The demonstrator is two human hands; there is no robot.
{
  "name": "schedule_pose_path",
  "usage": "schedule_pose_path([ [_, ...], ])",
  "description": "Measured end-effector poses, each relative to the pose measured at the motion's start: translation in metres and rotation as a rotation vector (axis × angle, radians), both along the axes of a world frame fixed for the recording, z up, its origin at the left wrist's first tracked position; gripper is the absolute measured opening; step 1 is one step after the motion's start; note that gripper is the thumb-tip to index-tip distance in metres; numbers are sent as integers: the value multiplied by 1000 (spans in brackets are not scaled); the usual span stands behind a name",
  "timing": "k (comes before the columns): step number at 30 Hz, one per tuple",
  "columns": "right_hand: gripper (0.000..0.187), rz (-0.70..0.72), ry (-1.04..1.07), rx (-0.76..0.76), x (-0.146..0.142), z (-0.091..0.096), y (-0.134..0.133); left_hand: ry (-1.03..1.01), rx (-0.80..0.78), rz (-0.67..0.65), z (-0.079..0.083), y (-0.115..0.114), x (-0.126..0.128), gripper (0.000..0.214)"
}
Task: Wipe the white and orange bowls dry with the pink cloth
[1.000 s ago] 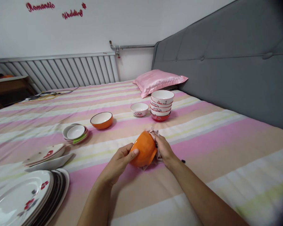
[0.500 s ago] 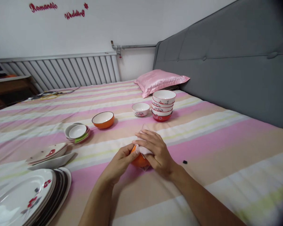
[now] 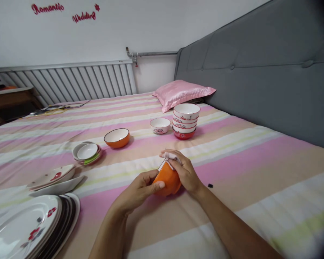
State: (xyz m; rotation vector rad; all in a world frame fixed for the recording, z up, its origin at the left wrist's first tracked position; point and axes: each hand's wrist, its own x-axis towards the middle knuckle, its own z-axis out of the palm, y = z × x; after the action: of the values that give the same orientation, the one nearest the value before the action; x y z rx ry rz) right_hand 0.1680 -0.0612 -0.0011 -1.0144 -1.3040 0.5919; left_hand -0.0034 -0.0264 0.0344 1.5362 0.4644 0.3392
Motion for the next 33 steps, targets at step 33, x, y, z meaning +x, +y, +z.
schedule_pose_path([
  [33, 44, -48, -92, -81, -2, -8, 5, -108, -140, 479, -4, 6, 4, 35],
])
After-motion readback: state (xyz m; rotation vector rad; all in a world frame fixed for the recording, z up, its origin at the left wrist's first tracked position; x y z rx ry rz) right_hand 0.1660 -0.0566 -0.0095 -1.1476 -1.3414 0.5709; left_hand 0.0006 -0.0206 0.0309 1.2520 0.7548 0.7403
